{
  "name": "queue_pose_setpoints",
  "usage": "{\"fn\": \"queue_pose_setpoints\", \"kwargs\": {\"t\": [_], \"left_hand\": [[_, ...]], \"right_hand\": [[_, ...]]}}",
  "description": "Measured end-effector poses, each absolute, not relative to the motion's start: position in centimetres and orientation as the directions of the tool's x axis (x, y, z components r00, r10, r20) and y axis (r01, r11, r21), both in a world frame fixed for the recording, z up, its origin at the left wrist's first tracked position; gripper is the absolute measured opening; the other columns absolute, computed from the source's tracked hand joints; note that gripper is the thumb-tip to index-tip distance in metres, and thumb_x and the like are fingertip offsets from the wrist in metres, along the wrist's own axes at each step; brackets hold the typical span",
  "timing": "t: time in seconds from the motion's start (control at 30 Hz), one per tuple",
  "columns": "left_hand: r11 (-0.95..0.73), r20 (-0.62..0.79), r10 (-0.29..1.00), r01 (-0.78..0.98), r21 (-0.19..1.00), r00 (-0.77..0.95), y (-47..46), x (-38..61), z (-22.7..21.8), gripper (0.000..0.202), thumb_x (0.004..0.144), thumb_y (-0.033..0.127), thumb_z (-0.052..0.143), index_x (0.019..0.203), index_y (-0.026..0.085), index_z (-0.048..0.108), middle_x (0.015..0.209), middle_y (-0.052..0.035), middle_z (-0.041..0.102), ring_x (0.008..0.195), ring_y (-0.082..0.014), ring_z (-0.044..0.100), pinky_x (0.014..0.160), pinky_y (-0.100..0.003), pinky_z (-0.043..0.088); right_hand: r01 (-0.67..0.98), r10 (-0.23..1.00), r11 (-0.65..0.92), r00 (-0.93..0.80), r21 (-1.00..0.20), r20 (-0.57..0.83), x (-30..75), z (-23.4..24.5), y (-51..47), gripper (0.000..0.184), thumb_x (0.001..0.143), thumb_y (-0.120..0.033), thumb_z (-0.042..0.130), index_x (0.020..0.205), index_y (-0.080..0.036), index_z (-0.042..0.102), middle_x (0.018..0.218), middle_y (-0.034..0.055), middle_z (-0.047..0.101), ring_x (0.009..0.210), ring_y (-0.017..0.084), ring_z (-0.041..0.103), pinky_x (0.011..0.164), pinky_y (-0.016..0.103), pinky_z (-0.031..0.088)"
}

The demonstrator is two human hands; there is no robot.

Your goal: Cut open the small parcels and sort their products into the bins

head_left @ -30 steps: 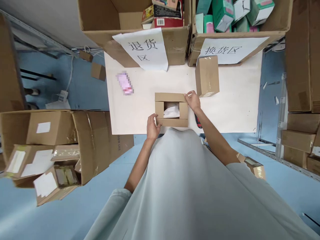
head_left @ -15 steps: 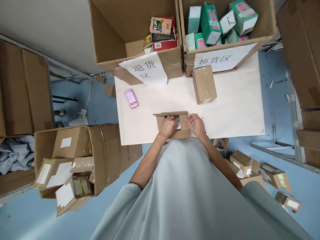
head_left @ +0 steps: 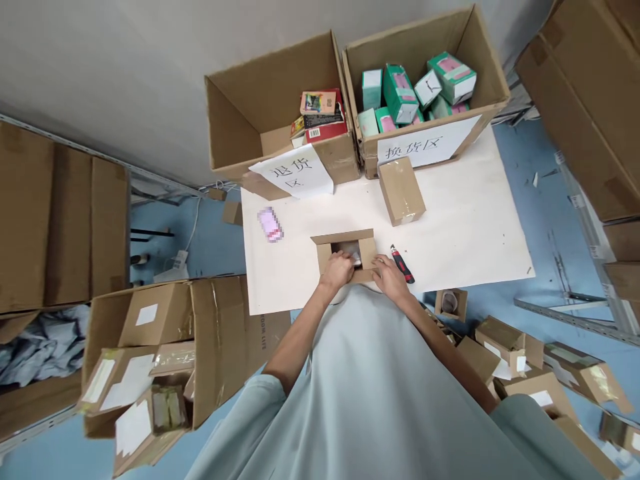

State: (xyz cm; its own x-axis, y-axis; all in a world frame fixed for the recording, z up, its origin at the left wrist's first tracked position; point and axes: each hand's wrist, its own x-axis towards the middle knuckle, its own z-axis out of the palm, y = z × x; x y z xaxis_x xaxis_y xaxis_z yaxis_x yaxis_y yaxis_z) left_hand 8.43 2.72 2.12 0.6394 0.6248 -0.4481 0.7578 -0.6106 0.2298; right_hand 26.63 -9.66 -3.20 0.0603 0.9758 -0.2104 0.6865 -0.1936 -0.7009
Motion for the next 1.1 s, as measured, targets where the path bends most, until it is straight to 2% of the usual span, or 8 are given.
{"fn": "queue_pose_setpoints", "kwargs": {"t": [0.13,0.27,0.37,0.5,0.63,0.8,0.97,1.1], "left_hand": [[-0.578,-0.362,0.691,0.779,0.244,0.626,3.3,6.7,5.7,0.030,0.108,0.019,0.058,0.114,0.015,0.088,0.117,-0.0191,0.082,0.114,-0.0357,0.073,0.099,-0.046,0.056],[-0.379,-0.169,0.834,0.767,0.517,0.526,4.1,3.3,9.8,0.022,0.104,0.026,0.068,0.113,0.022,0.088,0.114,-0.0109,0.085,0.105,-0.0310,0.077,0.092,-0.040,0.057],[-0.177,-0.101,0.918,0.623,0.762,0.385,4.9,1.0,11.9,0.023,0.101,0.042,0.074,0.103,0.024,0.089,0.103,-0.0069,0.085,0.091,-0.0259,0.076,0.083,-0.036,0.057],[0.140,-0.197,0.963,0.277,0.950,0.187,5.5,-0.5,12.7,0.048,0.083,0.066,0.093,0.096,0.020,0.088,0.100,-0.0089,0.087,0.094,-0.0288,0.078,0.086,-0.037,0.062],[0.357,-0.349,0.931,-0.069,0.932,0.104,5.3,-0.5,12.2,0.066,0.066,0.070,0.105,0.102,0.016,0.088,0.106,-0.0127,0.087,0.103,-0.0321,0.081,0.098,-0.043,0.064],[0.465,-0.443,0.885,-0.335,0.819,0.146,4.2,0.0,10.9,0.071,0.063,0.067,0.109,0.105,0.015,0.087,0.119,-0.0168,0.087,0.118,-0.0355,0.081,0.109,-0.048,0.065],[0.517,-0.470,0.856,-0.339,0.786,0.214,3.3,-1.0,9.6,0.067,0.067,0.065,0.108,0.107,0.015,0.088,0.121,-0.0175,0.087,0.123,-0.0372,0.080,0.112,-0.050,0.065],[0.546,-0.477,0.835,-0.305,0.780,0.275,3.2,-2.5,9.1,0.070,0.064,0.065,0.108,0.108,0.014,0.088,0.119,-0.0180,0.088,0.117,-0.0375,0.082,0.108,-0.050,0.065]], "right_hand": [[0.665,0.979,-0.195,0.091,-0.721,-0.182,26.8,-3.7,-9.6,0.039,0.104,-0.018,0.066,0.140,-0.018,0.079,0.158,0.0183,0.070,0.141,0.035,0.069,0.126,0.051,0.055],[0.609,0.975,-0.220,0.132,-0.762,-0.176,27.1,-3.8,-9.2,0.039,0.101,-0.020,0.069,0.138,-0.018,0.079,0.152,0.0184,0.075,0.143,0.035,0.070,0.129,0.055,0.053],[0.553,0.965,-0.255,0.200,-0.793,-0.172,27.1,-3.0,-8.9,0.040,0.098,-0.026,0.073,0.138,-0.020,0.078,0.149,0.0187,0.076,0.139,0.036,0.072,0.123,0.058,0.058],[0.421,0.946,-0.273,0.281,-0.865,-0.162,26.5,-0.1,-7.9,0.047,0.096,-0.042,0.077,0.139,-0.023,0.077,0.144,0.0187,0.077,0.127,0.037,0.076,0.103,0.057,0.069],[0.192,0.935,-0.251,0.300,-0.949,-0.187,24.9,4.9,-6.3,0.055,0.094,-0.062,0.081,0.134,-0.025,0.078,0.130,0.0154,0.082,0.121,0.035,0.078,0.098,0.052,0.069],[-0.056,0.950,-0.164,0.259,-0.985,-0.173,22.7,10.4,-4.4,0.048,0.095,-0.066,0.082,0.117,-0.023,0.080,0.107,0.0098,0.084,0.102,0.028,0.080,0.095,0.044,0.068],[-0.033,0.897,-0.117,0.425,-0.993,-0.120,21.4,12.7,-3.1,0.052,0.093,-0.070,0.081,0.116,-0.023,0.081,0.111,0.0110,0.083,0.101,0.028,0.077,0.089,0.041,0.066],[0.106,0.842,-0.082,0.540,-0.991,-0.011,20.9,13.7,-2.4,0.048,0.089,-0.062,0.086,0.117,-0.023,0.082,0.116,0.0121,0.080,0.108,0.027,0.074,0.085,0.038,0.065]]}}
